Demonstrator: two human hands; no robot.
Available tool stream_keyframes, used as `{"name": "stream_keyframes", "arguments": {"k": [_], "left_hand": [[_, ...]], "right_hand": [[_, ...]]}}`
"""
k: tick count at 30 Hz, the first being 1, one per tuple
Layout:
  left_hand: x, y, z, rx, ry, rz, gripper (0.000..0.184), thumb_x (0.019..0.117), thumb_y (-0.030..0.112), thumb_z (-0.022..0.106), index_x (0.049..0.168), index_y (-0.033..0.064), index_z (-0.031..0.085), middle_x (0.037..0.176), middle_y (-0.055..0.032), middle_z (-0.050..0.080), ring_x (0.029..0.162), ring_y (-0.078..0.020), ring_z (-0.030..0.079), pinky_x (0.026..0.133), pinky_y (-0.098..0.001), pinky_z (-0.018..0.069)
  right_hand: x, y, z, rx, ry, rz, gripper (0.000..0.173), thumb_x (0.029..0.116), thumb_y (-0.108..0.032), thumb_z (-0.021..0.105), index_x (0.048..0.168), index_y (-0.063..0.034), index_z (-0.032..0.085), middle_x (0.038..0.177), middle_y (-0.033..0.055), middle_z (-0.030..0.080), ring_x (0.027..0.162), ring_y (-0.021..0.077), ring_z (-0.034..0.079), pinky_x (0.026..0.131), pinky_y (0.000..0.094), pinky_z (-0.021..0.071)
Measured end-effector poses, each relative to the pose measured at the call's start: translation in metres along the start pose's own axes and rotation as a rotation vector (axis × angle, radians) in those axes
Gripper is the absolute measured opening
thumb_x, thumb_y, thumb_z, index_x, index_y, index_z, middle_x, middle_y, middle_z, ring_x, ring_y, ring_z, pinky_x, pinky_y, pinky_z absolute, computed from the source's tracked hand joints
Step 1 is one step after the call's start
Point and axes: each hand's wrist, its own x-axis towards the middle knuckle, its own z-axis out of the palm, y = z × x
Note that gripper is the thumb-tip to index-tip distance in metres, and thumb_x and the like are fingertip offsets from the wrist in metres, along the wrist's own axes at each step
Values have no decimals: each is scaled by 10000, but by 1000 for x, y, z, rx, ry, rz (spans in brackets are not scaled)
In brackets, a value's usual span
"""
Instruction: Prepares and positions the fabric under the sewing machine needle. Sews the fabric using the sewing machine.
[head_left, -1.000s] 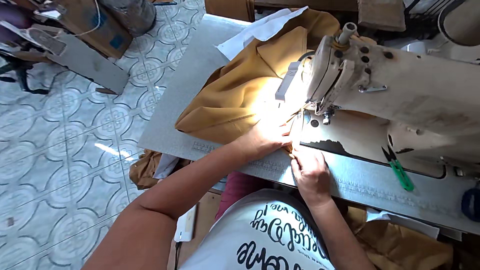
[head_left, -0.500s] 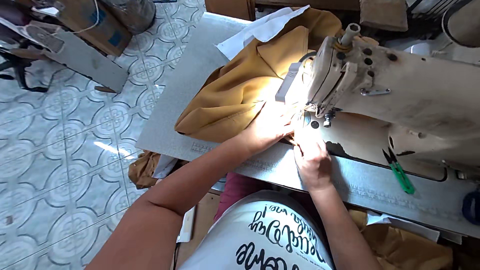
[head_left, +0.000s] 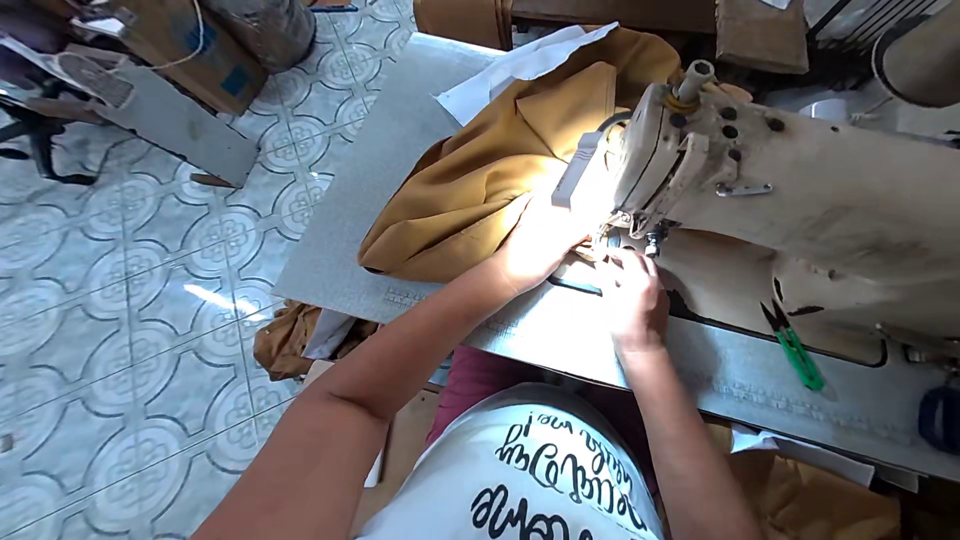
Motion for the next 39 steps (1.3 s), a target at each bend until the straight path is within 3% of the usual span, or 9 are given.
{"name": "stream_keyframes", "arguments": {"k": [3, 8, 17, 21, 25, 28, 31, 35, 39], "left_hand": [[2, 4, -8, -140, -72, -164, 330, 911, 106, 649, 1237, 120, 694, 1157, -134, 711, 1152, -348, 647, 1047, -594, 438], [5, 9, -16, -252, -85, -231, 323, 923, 132, 675, 1229, 27, 684, 1147, -183, 704, 1124, -362, 654, 1005, -551, 482], [-12, 13, -25, -84, 45, 103, 226, 946, 60, 638, 1121, 129, 764, 1150, -119, 724, 1132, -343, 645, 998, -569, 455], [-18, 29, -44, -18, -11, 155, 199, 942, 30, 607, 965, 115, 786, 1143, -116, 731, 1113, -362, 655, 951, -602, 442], [-23, 21, -30, 15, -54, 134, 206, 945, 35, 621, 1034, 139, 774, 1238, -81, 702, 1213, -330, 618, 1003, -595, 454], [-26, 18, -30, -2, -53, 187, 205, 943, 40, 616, 1017, 137, 781, 1311, -56, 693, 1249, -297, 618, 1012, -564, 469], [-25, 17, -25, -10, -69, 211, 198, 985, 70, 570, 1034, 129, 752, 1111, -49, 720, 1121, -270, 644, 948, -496, 496], [-22, 25, -23, -15, -81, 145, 345, 993, 72, 553, 1282, 179, 709, 1180, -95, 703, 1157, -317, 627, 949, -541, 485], [-21, 26, -15, -42, -65, 128, 345, 972, 33, 556, 1235, 167, 734, 1187, -89, 702, 1157, -319, 632, 959, -577, 481]], "right_hand": [[-6, -10, -2, 153, -12, 163, 174, 963, -211, 706, 1024, -50, 731, 931, 110, 738, 823, 233, 717, 765, 452, 584], [4, -24, 9, 455, -26, 274, 191, 916, -136, 758, 1065, -25, 715, 909, 101, 737, 754, 163, 710, 742, 388, 603], [-6, -31, -17, 1061, -238, 671, 45, 1027, -63, 584, 1057, -48, 554, 629, 7, 561, 438, 30, 482, 408, 157, 412], [-38, -19, -15, 641, -180, 312, 462, 867, 50, 625, 1307, 53, 484, 808, 42, 656, 566, 46, 601, 528, 192, 519], [-44, -14, -4, -61, 37, -122, 242, 912, -101, 701, 1140, -36, 753, 1139, 215, 688, 887, 328, 723, 719, 455, 610], [-50, -4, 5, -115, 103, -239, 133, 919, -81, 680, 975, -78, 800, 1086, 138, 753, 1039, 342, 709, 817, 446, 594], [-55, 3, 10, -145, 139, -290, 130, 915, -78, 682, 955, -84, 805, 981, 112, 755, 979, 312, 710, 774, 406, 593], [-57, 5, 10, -142, 136, -282, 152, 921, -89, 674, 991, -86, 809, 1006, 105, 765, 1005, 313, 710, 806, 411, 589], [-57, 5, 11, -151, 134, -277, 154, 929, -103, 668, 986, -84, 810, 976, 119, 761, 985, 319, 712, 812, 418, 592]]}}
